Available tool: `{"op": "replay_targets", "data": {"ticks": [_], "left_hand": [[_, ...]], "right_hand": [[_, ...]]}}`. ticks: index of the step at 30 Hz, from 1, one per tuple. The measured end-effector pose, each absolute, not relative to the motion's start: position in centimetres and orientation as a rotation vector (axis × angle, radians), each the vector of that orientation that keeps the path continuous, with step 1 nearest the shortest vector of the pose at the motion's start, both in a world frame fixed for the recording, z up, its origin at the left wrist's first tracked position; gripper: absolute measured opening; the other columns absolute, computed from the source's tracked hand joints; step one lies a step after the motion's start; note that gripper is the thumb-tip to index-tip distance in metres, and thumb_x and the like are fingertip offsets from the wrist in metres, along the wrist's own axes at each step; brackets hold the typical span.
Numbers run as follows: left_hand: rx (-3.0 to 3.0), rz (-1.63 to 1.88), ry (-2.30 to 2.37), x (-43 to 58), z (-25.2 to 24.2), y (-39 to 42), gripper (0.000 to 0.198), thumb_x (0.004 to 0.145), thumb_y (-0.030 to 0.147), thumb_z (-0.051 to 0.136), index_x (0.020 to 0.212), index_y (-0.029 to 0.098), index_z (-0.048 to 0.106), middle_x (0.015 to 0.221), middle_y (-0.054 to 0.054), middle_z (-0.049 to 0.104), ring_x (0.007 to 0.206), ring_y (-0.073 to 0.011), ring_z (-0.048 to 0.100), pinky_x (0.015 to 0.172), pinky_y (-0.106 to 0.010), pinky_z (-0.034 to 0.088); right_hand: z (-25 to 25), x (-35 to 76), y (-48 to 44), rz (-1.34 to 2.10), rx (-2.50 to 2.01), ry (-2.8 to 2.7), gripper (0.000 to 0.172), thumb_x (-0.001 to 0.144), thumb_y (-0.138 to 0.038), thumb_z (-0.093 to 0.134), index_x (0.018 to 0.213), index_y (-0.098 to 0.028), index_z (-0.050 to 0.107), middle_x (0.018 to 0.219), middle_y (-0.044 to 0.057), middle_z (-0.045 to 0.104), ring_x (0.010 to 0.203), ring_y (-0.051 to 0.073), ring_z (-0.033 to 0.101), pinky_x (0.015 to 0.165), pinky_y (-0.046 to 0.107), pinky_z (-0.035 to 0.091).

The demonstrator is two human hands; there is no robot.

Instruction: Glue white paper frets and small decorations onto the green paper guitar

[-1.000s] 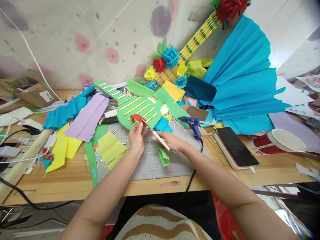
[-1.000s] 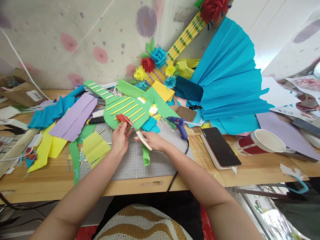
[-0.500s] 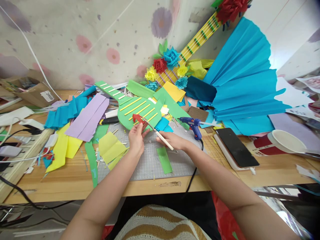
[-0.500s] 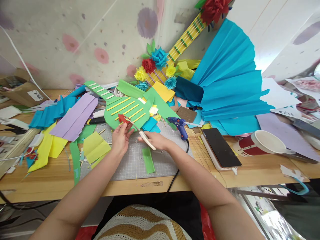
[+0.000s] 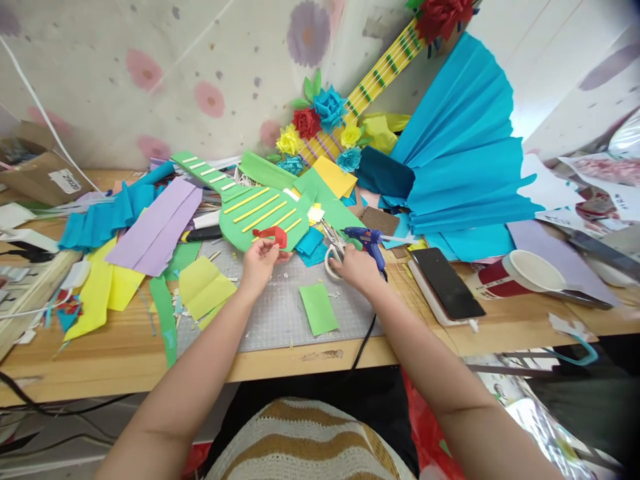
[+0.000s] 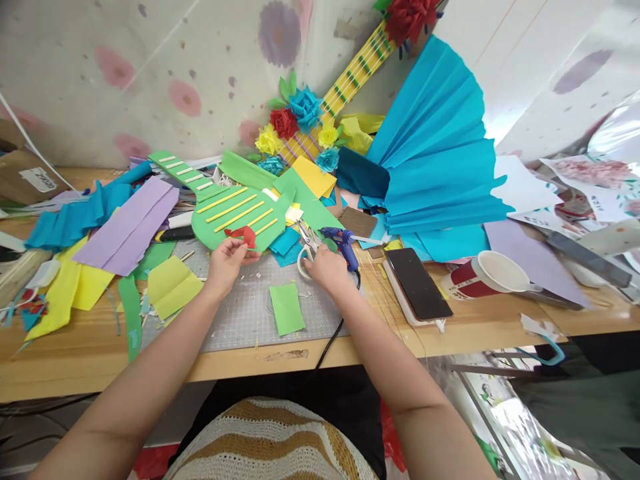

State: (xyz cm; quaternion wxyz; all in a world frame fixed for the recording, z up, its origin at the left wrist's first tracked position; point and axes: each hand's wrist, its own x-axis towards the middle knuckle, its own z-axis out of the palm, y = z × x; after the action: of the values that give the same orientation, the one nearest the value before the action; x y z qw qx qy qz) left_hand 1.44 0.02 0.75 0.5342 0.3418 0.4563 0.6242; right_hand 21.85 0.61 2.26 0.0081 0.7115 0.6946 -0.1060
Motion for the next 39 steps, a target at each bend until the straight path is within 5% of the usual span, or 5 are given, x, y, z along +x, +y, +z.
{"op": "replay_targets", "data": {"ticks": [8, 17, 27, 33, 39], "left_hand": [[0.848, 1.394, 1.128, 2.1, 0.3, -0.4, 0.026, 0.056, 0.026, 0.076, 0.068, 0.015, 0.057, 0.056, 0.001, 0.061, 0.048, -0.0149, 0.062, 0.050, -0.026, 0.051], [0.809, 1.351, 1.138, 2.2, 0.7, -1.2, 0.028, 0.054, 0.032, 0.077, 0.071, 0.013, 0.065, 0.069, -0.004, 0.065, 0.056, -0.0125, 0.060, 0.043, -0.021, 0.049], [0.844, 1.379, 1.184, 2.2, 0.5, -1.1, 0.030, 0.051, 0.034, 0.078, 0.069, 0.013, 0.066, 0.066, -0.005, 0.066, 0.054, -0.0126, 0.059, 0.042, -0.022, 0.049], [0.746, 1.366, 1.163, 2.0, 0.7, -0.9, 0.028, 0.052, 0.033, 0.078, 0.067, 0.013, 0.067, 0.062, -0.004, 0.063, 0.052, -0.0112, 0.057, 0.039, -0.020, 0.047], [0.596, 1.338, 1.071, 1.7, 1.5, -1.0, 0.020, 0.056, 0.026, 0.077, 0.067, 0.013, 0.067, 0.063, -0.002, 0.062, 0.052, -0.0080, 0.055, 0.039, -0.016, 0.046]], "right_hand": [[3.7, 21.3, 0.8, -0.299, 2.227, 2.498, 0.029, 0.077, -0.028, 0.057, 0.099, -0.011, 0.048, 0.109, 0.023, 0.057, 0.110, 0.032, 0.050, 0.090, 0.043, 0.038], [1.8, 15.6, 0.5, -2.407, 2.165, 2.352, 0.047, 0.060, -0.034, 0.070, 0.090, -0.022, 0.036, 0.074, -0.003, 0.061, 0.070, 0.014, 0.062, 0.070, 0.032, 0.051], [1.3, 15.0, 1.3, -2.135, 2.344, 2.484, 0.045, 0.063, -0.033, 0.067, 0.092, -0.023, 0.034, 0.071, -0.004, 0.062, 0.070, 0.015, 0.064, 0.072, 0.034, 0.051], [1.8, 15.4, 1.3, -2.480, 2.133, 2.428, 0.048, 0.061, -0.036, 0.068, 0.091, -0.023, 0.033, 0.070, -0.004, 0.060, 0.064, 0.013, 0.061, 0.068, 0.032, 0.050], [2.2, 16.0, 0.4, -1.840, 1.951, 3.188, 0.037, 0.073, -0.031, 0.060, 0.099, -0.023, 0.035, 0.090, 0.002, 0.062, 0.079, 0.014, 0.059, 0.075, 0.031, 0.048]]}}
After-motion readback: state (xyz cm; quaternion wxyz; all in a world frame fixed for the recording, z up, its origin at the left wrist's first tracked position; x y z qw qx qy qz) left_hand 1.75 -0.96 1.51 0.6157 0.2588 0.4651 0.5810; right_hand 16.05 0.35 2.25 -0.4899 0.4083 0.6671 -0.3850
